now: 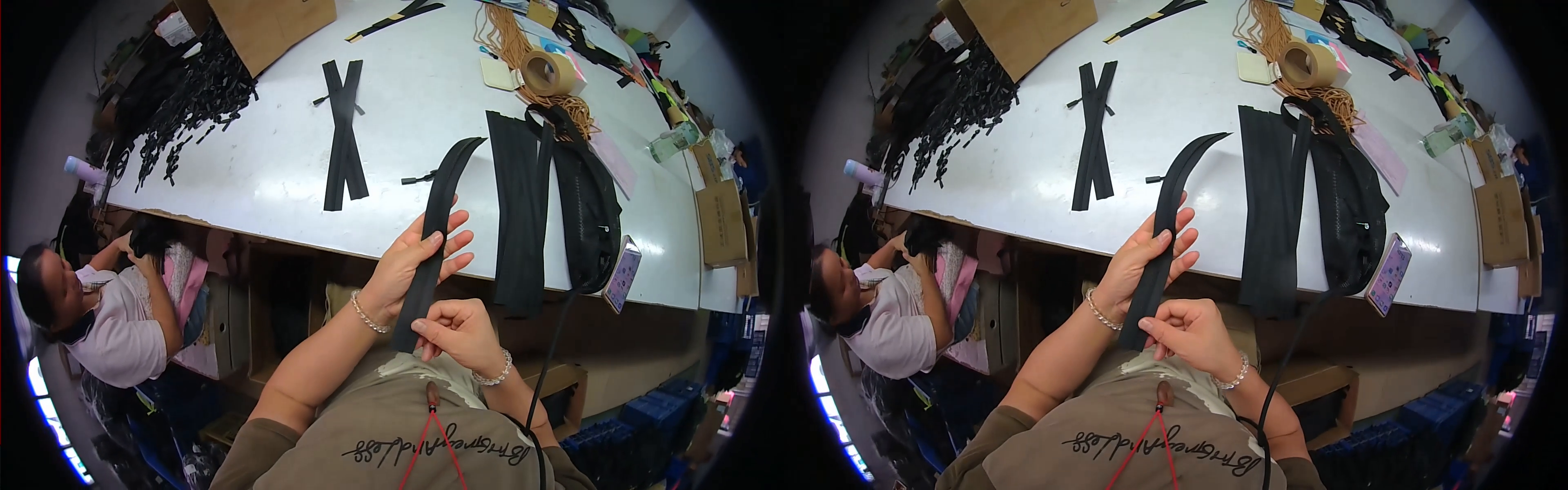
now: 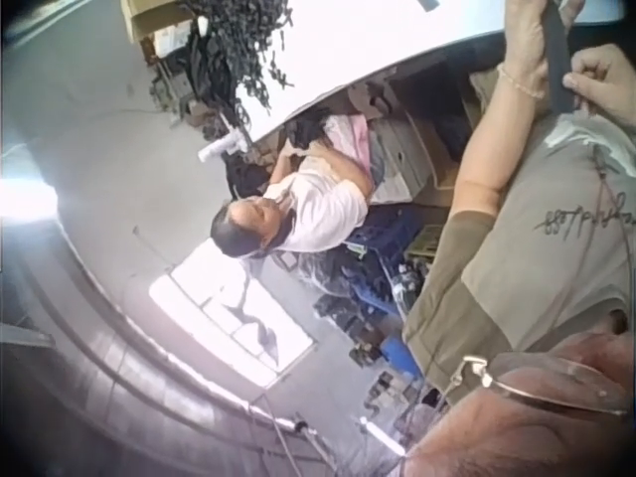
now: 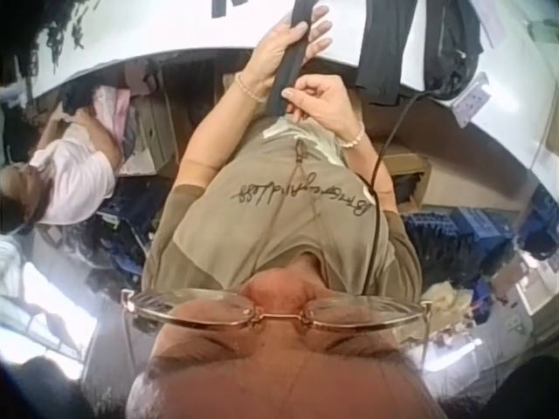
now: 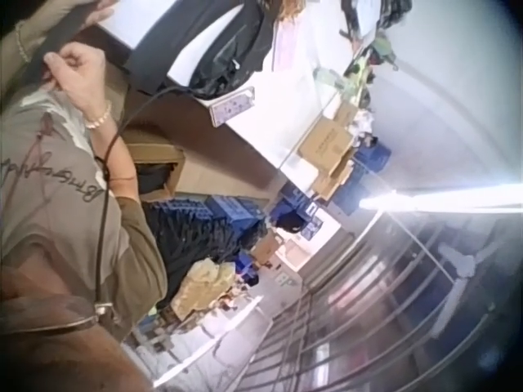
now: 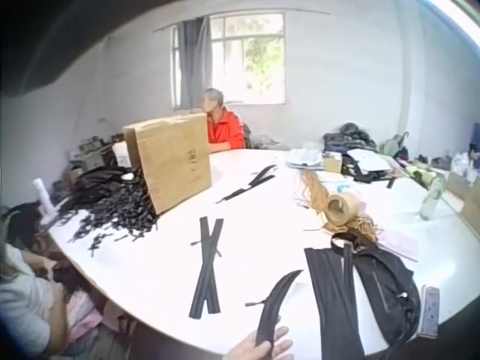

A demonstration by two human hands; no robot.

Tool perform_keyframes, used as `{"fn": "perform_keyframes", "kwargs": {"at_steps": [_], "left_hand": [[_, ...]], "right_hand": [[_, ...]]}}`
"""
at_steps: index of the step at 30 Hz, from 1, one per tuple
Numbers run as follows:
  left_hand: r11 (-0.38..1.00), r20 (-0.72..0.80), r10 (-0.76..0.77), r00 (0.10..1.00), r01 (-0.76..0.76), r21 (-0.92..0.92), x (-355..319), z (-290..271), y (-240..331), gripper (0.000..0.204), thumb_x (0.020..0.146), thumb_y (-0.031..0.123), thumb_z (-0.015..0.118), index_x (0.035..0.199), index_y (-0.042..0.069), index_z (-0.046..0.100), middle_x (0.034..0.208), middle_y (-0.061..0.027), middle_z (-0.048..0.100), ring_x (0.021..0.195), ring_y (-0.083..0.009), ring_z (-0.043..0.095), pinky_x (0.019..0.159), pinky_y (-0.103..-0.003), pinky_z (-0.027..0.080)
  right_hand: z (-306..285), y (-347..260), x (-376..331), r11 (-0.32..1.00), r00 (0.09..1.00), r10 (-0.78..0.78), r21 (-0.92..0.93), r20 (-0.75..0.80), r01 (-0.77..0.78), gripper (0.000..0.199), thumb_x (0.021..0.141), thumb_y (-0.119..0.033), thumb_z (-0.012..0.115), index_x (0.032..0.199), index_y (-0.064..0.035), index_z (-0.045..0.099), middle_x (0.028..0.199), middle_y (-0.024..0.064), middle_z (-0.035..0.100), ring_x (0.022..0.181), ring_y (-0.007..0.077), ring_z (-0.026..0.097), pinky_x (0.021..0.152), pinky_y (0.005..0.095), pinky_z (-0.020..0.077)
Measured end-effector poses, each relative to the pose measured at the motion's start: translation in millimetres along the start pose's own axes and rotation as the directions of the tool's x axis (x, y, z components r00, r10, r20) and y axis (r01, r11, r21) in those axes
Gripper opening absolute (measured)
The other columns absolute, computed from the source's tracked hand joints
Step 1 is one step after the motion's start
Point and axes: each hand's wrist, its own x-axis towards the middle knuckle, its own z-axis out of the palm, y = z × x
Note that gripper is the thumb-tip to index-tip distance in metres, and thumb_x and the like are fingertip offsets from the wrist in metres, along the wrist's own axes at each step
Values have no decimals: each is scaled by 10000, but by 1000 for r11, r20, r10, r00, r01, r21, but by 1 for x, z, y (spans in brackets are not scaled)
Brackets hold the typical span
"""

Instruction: Attaching zipper sliders to strips of zipper tape at a manufacturing workstation.

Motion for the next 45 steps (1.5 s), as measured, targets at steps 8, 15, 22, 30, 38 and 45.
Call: {"fn": "perform_keyframes", "kwargs": {"at_steps": [8, 15, 22, 30, 38, 45], "left_hand": [[999, 55, -29, 998, 31, -38, 6, -13, 0, 458, 947, 107, 440, 1381, 81, 296, 1309, -93, 426, 1060, -162, 533, 852, -311, 533], [424, 18, -759, 651, 473, 772, -22, -2, 54, 388, 864, 40, 383, 1235, -64, 428, 994, -149, 626, 637, -166, 645, 496, -246, 549], [503, -35, -641, 766, 454, 735, -20, 9, 74, 704, 951, 509, 188, 1226, -65, 490, 1027, -207, 616, 741, -265, 671, 498, -276, 560], [885, 28, 98, 995, -100, 454, -11, -28, 19, 718, 911, 494, 442, 1401, 12, 234, 1391, -160, 367, 1234, -222, 425, 950, -341, 416], [806, 40, -104, 994, 61, 588, -18, 0, 14, 387, 996, 281, 321, 1065, -25, 548, 781, -90, 636, 621, -132, 606, 636, -245, 494], [783, 54, -305, 951, 218, 583, -26, -5, 3, 397, 993, 295, 326, 982, -13, 576, 693, -69, 619, 518, -98, 575, 545, -206, 476]], "right_hand": [[2, 6, 0, 995, 994, -99, -35, -50, 97, 160, 840, -68, 627, 711, 19, 587, 608, 69, 612, 488, 101, 572, 450, 204, 442], [-4, -42, -23, -112, 466, -851, -950, 243, 290, 457, 741, -330, 716, 1072, -48, 574, 1135, 122, 536, 983, 290, 538, 854, 437, 403], [-14, -3, 3, 822, 900, -418, -471, -119, 320, 223, 824, -97, 647, 1025, -6, 616, 584, 21, 585, 467, 86, 532, 448, 223, 409], [-18, 28, 4, 983, 918, -171, -122, -357, 136, 137, 876, -127, 607, 834, 1, 636, 512, -48, 490, 414, 6, 404, 373, 179, 283], [-36, 34, 0, 793, 940, -336, -557, -62, 246, 371, 786, -275, 712, 964, 32, 606, 755, 75, 634, 690, 138, 614, 634, 269, 482], [-41, -1, 8, 857, 838, -505, -238, -208, 457, 267, 955, -167, 462, 1012, 57, 597, 829, 53, 612, 721, 87, 557, 667, 224, 467]]}}
